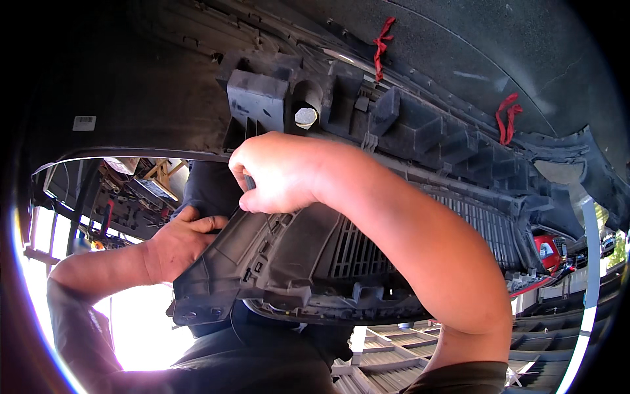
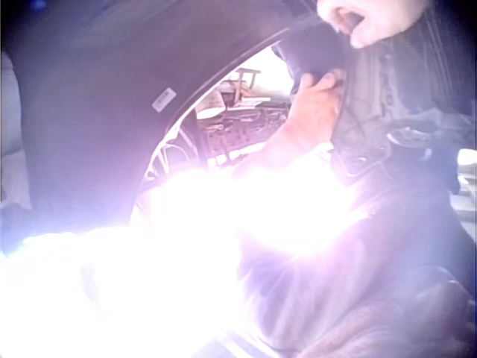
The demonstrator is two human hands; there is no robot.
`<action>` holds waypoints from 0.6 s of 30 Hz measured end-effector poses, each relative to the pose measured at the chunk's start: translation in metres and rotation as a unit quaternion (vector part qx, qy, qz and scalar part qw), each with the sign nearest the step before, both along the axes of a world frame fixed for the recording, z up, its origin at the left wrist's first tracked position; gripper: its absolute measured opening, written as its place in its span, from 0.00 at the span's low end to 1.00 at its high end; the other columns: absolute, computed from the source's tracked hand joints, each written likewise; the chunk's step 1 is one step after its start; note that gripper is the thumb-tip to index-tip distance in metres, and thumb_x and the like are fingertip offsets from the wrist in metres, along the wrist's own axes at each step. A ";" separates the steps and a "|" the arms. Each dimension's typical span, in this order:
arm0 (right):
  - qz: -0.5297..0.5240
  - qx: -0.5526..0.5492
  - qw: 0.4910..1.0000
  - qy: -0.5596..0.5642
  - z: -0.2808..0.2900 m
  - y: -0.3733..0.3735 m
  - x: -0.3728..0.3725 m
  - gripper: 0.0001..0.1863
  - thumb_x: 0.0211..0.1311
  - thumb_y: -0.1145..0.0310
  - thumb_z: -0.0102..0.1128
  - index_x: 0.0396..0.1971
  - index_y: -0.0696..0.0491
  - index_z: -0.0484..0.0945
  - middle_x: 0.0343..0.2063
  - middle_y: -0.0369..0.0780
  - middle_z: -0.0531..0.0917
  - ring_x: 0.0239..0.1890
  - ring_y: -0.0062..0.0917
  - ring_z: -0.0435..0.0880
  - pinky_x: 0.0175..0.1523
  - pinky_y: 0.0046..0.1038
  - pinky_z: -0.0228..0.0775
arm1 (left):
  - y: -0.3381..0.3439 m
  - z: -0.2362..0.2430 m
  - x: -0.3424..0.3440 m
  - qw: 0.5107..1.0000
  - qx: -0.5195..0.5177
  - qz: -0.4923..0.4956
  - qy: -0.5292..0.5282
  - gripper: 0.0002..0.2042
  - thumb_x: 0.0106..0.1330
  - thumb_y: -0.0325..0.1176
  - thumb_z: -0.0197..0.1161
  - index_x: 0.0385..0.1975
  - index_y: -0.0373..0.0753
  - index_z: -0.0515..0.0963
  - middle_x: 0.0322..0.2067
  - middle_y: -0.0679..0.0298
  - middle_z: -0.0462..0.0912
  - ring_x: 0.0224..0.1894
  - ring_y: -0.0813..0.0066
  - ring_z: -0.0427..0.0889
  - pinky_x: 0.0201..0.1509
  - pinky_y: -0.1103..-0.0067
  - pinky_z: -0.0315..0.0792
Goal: The person disassembles a car bumper assembly by unclipping and detaching the foam insert, brackets, and front grille using a small screwdriver and by hand.
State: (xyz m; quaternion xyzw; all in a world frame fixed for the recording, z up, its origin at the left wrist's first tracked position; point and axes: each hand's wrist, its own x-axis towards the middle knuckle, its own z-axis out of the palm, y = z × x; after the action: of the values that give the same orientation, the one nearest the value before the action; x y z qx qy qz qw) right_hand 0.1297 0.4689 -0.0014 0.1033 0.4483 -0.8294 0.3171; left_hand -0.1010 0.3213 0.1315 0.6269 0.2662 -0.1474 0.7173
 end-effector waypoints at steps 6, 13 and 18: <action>-0.455 -0.095 0.875 -0.137 0.022 0.008 0.065 0.04 0.66 0.72 0.73 0.36 0.54 0.86 0.30 0.36 0.87 0.28 0.17 0.85 0.36 0.24 0.76 | -0.008 -0.007 0.002 1.000 0.014 -0.009 -0.007 0.24 0.62 0.55 0.62 0.56 0.55 0.86 0.57 0.75 0.85 0.74 0.68 0.66 0.57 0.63 0.60; -0.593 -0.271 0.726 -0.219 0.155 0.032 0.130 0.12 0.77 0.63 0.63 0.31 0.51 0.80 0.40 0.45 0.82 0.37 0.29 0.85 0.52 0.39 0.85 | -0.012 -0.001 -0.003 0.999 0.017 0.030 -0.014 0.25 0.59 0.57 0.65 0.52 0.53 0.88 0.53 0.71 0.88 0.72 0.67 0.70 0.57 0.63 0.61; -0.347 -0.123 0.891 -0.267 0.245 -0.026 0.121 0.08 0.67 0.74 0.74 0.43 0.59 0.87 0.37 0.40 0.90 0.35 0.27 0.89 0.42 0.27 0.81 | 0.018 -0.002 -0.003 0.998 -0.011 0.042 -0.040 0.23 0.59 0.57 0.66 0.50 0.53 0.88 0.53 0.65 0.88 0.70 0.61 0.73 0.57 0.62 0.65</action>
State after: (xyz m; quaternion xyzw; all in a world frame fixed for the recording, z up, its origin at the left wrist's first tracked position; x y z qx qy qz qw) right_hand 0.2510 0.4427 0.2439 0.4297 0.1769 -0.8763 0.1273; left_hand -0.1037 0.3393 0.1299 0.6127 0.2614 -0.0949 0.7398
